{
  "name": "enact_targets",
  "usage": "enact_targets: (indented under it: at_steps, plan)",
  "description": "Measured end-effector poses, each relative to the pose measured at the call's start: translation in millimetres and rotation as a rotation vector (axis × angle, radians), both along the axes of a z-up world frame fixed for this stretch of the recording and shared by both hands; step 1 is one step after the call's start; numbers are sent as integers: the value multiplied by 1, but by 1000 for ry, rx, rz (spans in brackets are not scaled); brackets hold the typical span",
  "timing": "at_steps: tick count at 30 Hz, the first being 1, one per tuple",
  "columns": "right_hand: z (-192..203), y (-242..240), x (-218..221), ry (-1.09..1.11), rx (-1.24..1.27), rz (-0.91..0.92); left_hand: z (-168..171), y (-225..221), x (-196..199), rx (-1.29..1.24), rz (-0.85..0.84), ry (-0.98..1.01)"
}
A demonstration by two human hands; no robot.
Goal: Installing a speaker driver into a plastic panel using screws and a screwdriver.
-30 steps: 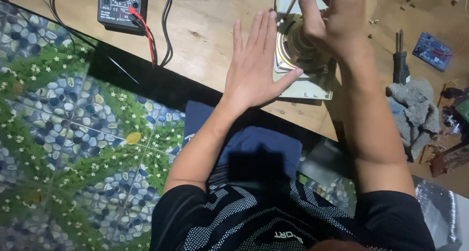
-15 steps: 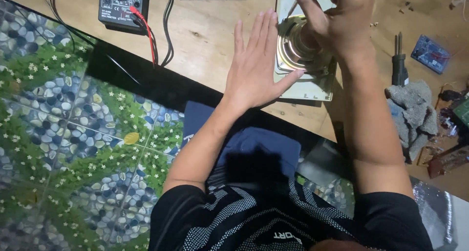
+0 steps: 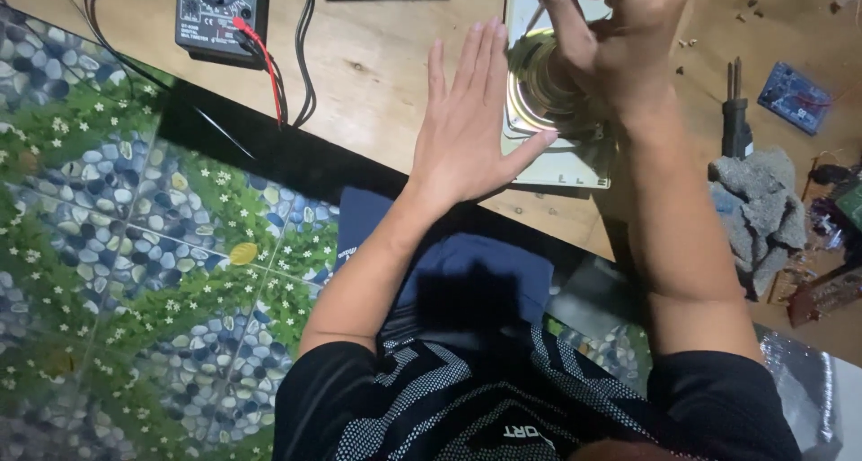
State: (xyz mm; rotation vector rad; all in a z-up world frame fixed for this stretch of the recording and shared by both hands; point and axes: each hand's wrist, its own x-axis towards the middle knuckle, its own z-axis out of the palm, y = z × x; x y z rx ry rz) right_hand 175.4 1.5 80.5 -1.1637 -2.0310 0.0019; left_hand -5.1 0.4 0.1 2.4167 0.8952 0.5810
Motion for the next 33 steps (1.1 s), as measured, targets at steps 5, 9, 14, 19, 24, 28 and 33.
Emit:
enact_targets:
  at_steps: [5, 9, 14, 19, 24, 28, 33]
  plan:
    - [4, -3, -4, 63, -93, -12, -1, -2, -1, 24, 10, -17]
    - [6, -11, 0, -35, -158, -111, -2, -1, 0, 1, -11, -56]
    - [9, -2, -8, -1, -52, -20, 0, -1, -3, 17, 20, -62]
    - [6, -2, -19, -26, -37, -60, -7, 1, -2, 39, 3, -110]
    - [9, 3, -21, 82, 47, -21, -4, 0, -7, 62, 29, -74]
    - [14, 2, -19, 59, 57, -135, -3, -2, -8, 68, 28, -59]
    - [-4, 3, 34, 359, 12, -112, -3, 1, -9, 47, 25, -38]
